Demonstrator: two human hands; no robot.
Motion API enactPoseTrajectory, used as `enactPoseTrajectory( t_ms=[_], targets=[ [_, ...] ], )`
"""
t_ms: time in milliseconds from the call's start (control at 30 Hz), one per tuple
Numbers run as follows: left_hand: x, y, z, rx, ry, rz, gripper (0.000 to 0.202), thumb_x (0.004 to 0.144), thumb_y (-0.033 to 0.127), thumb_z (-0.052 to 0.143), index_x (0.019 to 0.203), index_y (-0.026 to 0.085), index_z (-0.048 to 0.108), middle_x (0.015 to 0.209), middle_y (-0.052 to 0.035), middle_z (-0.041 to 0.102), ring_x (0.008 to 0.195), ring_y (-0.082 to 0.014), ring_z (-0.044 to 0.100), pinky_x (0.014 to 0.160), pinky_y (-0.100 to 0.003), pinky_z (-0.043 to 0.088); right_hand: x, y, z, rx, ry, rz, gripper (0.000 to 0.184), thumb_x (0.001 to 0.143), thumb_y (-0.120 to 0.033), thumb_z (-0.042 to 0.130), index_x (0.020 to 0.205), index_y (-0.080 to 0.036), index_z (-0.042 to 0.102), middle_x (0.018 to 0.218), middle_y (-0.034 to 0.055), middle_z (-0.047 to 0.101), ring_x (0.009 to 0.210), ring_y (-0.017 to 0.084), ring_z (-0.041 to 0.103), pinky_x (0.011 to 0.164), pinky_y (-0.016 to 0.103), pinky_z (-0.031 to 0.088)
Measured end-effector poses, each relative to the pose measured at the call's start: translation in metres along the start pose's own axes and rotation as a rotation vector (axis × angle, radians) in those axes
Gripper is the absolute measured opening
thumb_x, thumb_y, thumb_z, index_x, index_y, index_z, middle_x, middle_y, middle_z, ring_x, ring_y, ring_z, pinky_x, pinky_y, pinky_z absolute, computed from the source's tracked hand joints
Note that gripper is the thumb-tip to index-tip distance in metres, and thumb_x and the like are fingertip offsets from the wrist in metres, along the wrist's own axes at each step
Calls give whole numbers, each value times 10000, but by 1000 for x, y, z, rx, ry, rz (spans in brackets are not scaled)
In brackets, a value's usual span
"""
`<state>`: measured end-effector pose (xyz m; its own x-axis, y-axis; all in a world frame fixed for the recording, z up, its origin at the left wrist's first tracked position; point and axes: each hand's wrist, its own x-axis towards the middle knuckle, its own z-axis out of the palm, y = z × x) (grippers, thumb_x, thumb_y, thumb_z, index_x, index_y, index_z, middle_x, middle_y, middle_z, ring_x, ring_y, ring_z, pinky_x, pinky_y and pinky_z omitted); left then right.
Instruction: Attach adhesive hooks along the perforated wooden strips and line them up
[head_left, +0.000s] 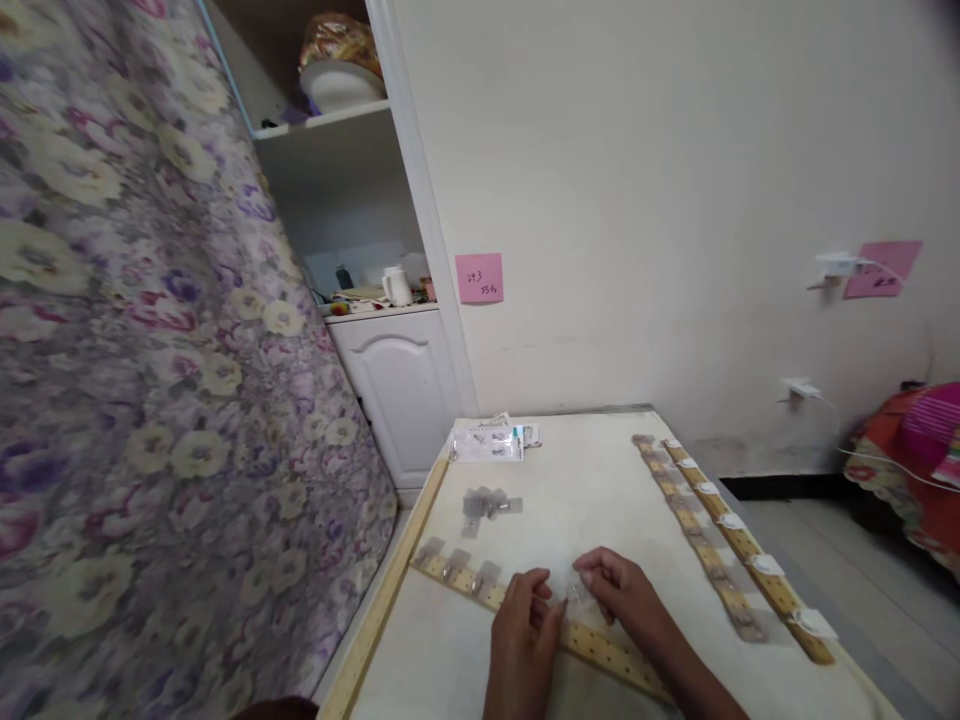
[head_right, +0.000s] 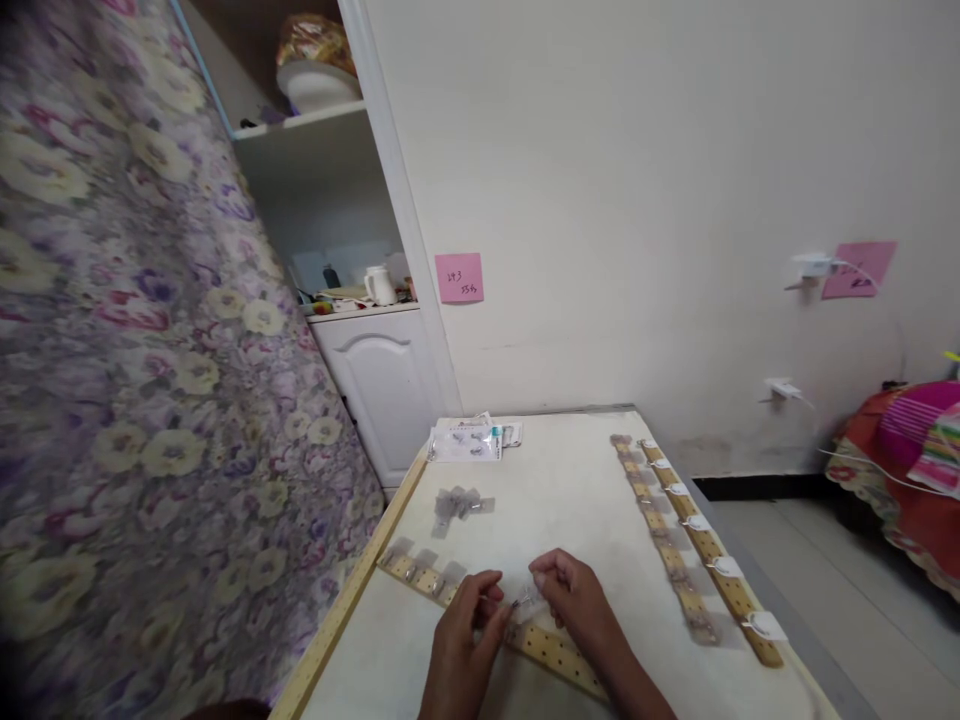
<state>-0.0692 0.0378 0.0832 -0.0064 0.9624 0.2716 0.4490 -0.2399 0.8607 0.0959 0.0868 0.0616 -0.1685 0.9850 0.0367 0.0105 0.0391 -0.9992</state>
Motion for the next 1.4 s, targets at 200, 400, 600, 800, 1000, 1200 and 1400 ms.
enactPoseTrajectory(
  t_ms=[200, 400, 600, 800, 1000, 1200, 1400],
  targets=[
    [-15, -15, 23, -415, -85, -449, 352, 734, 558, 510, 705, 209, 473, 507, 56, 536, 370, -88, 453, 375, -212, 305, 0, 3, -23, -74, -68, 10, 299, 743, -420, 564, 866, -155, 627, 524, -83, 424, 425, 63, 369, 423, 215, 303],
    [-37, -14, 59, -624, -255, -733, 374, 571, 524, 595, 703, 195, 475, 464, 43, 571, 292, -62, 434, 300, -180, 213, -3, 16, -41, -133, -224, 91, 261, 737, -402, 566, 824, -165, 630, 530, -82, 438, 418, 56, 370, 422, 208, 283],
    [-39, -13, 79, -654, -269, -779, 288, 570, 452, 551, 676, 195, 473, 444, 38, 566, 280, -61, 428, 286, -180, 194, -7, 28, -45, -191, -284, 119, 185, 702, -295, 572, 793, -152, 644, 566, -60, 498, 463, 58, 371, 448, 202, 273],
    [-38, -22, 87, -632, -250, -817, 211, 597, 385, 550, 644, 201, 457, 449, 32, 563, 285, -67, 428, 292, -188, 184, -6, 32, -43, -253, -277, 91, 170, 674, -206, 543, 784, -155, 662, 598, -37, 570, 539, 86, 439, 517, 216, 316],
    [-39, -21, 86, -658, -224, -852, 147, 647, 332, 525, 663, 201, 459, 447, 25, 566, 277, -74, 423, 302, -195, 164, -4, 40, -43, -271, -305, 78, 246, 655, -182, 529, 848, -167, 680, 642, -28, 606, 596, 110, 498, 560, 224, 356],
    [-38, -20, 88, -671, -195, -876, 146, 659, 324, 530, 658, 181, 499, 439, 21, 561, 272, -65, 410, 311, -193, 148, -5, 39, -43, -280, -297, 88, 237, 643, -185, 541, 835, -169, 679, 617, -33, 596, 572, 109, 486, 542, 227, 345],
    [-36, -17, 88, -668, -178, -864, 149, 648, 321, 512, 628, 174, 503, 422, 23, 542, 263, -58, 400, 307, -193, 138, -6, 34, -42, -316, -278, 94, 244, 641, -173, 529, 835, -169, 677, 626, -32, 597, 588, 113, 497, 559, 229, 359]
  ],
)
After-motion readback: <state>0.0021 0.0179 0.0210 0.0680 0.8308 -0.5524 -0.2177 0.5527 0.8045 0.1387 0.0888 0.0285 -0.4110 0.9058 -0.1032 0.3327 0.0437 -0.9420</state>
